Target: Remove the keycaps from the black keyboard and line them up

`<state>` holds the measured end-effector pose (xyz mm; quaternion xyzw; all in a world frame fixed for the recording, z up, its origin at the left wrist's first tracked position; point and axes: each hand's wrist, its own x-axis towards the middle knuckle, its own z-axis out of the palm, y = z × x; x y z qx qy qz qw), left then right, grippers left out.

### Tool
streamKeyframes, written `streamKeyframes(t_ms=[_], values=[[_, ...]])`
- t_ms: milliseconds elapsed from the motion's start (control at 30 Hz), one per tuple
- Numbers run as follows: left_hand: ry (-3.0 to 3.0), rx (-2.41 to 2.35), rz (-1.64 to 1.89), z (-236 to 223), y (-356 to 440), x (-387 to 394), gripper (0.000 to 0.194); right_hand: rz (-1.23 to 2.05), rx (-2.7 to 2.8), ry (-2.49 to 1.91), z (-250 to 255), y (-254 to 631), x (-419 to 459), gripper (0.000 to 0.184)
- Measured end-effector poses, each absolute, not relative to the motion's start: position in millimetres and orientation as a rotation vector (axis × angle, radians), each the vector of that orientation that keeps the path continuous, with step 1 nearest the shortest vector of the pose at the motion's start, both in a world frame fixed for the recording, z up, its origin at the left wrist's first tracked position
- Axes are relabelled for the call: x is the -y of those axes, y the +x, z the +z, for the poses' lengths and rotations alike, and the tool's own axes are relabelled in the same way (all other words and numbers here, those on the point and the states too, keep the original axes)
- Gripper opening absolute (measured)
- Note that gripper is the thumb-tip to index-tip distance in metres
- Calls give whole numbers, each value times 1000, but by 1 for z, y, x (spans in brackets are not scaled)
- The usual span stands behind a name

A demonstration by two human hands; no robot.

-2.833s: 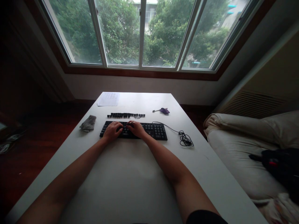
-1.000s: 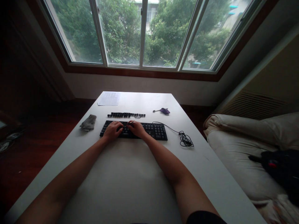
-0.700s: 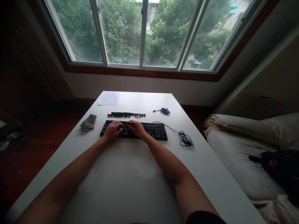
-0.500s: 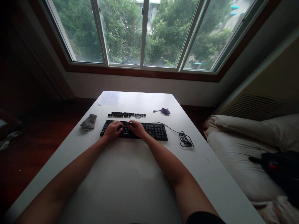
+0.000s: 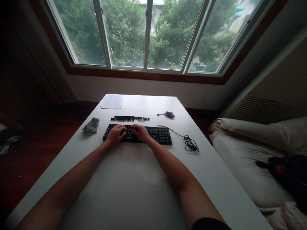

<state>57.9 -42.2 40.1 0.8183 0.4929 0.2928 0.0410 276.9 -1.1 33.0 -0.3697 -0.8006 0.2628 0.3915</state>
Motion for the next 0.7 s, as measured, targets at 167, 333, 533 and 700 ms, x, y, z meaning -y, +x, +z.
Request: streamKeyframes(t_ms=[167,333,533,700], values=[[2509,-1513,895,40,58,42,16,658,2030,-925,33,277,1,23],[2502,-1527,883,41,58,43,16,667,2026,-926,33,277,1,23],[2497,-1519,891,42,59,43,16,670,2020,-938,32,277,1,23],[2488,-1520,896,42,58,43,17,678,2015,-938,34,277,2,24]])
